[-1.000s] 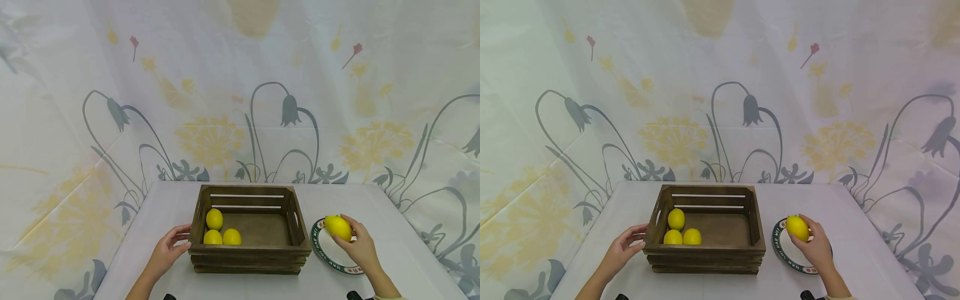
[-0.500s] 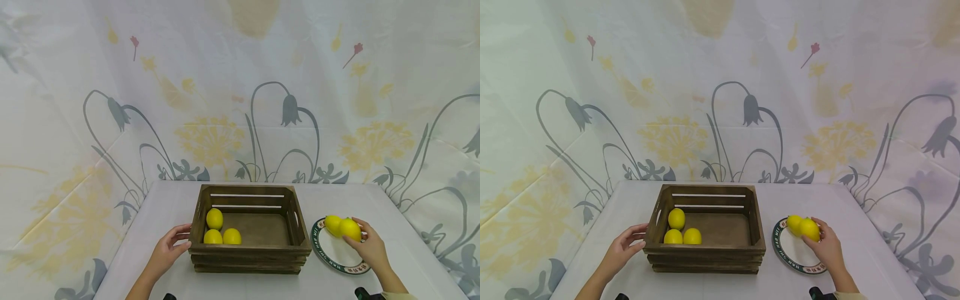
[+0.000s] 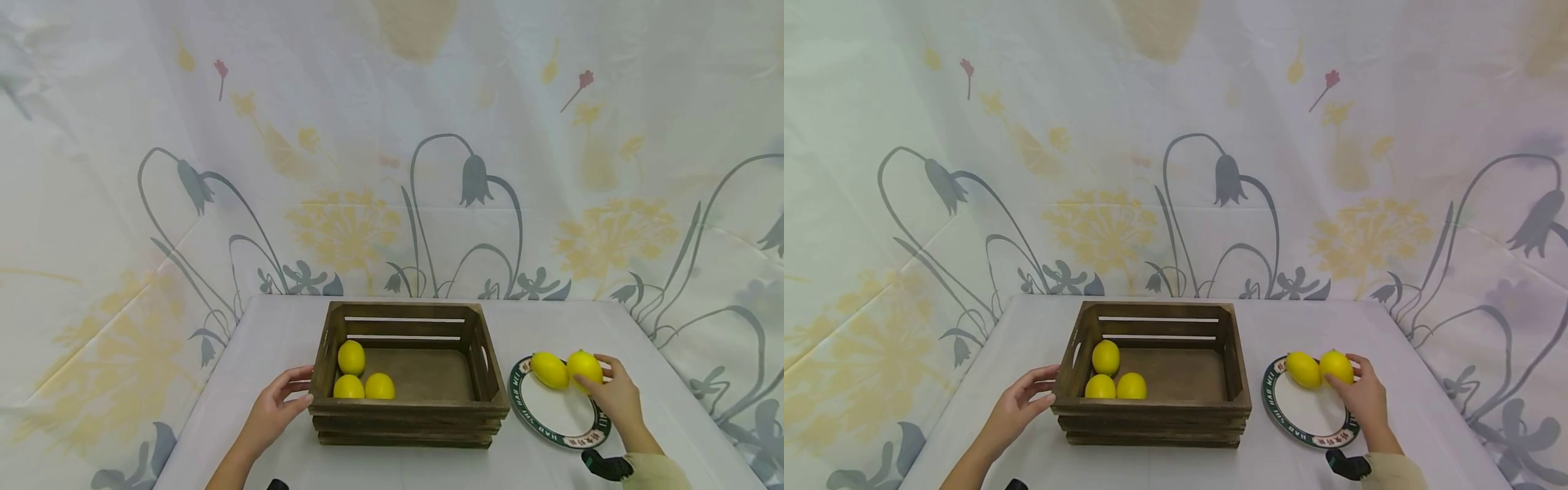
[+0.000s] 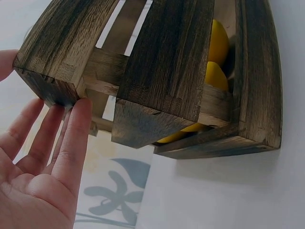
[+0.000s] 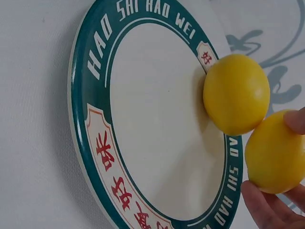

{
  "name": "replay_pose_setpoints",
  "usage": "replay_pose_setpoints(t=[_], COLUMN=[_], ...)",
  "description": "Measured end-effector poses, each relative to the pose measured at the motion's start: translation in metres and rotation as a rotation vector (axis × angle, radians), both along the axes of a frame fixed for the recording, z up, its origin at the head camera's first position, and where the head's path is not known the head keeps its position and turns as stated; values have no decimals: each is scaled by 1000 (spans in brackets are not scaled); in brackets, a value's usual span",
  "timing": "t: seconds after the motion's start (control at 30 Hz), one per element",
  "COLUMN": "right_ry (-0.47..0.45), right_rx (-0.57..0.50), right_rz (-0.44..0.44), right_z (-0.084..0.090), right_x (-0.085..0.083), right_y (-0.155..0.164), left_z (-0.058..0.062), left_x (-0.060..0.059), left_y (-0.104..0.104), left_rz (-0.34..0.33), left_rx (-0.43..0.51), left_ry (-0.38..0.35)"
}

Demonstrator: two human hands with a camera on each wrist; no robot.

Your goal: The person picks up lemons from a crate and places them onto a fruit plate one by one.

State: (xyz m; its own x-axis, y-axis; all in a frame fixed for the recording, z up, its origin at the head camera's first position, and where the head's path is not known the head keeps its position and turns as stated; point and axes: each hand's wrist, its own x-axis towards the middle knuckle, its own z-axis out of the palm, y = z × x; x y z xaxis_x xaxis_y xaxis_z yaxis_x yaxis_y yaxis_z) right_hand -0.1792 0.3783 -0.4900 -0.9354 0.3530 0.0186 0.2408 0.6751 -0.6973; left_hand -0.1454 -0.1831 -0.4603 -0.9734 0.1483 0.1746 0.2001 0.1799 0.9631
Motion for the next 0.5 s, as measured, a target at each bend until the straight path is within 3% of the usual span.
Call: replay_pose_setpoints(t=[0.3, 0.5], right_ry=[-110, -116], right_rx=[-22, -13], right_rz=[36, 54], right_z=[-11, -10], right_x=[-6, -5], right_y=[0, -1], left_z=[0, 1], left_x=[0, 0], left_y=[1, 1], left_rz=[9, 3], left_rx=[-1, 1], left_ry=[-6, -5])
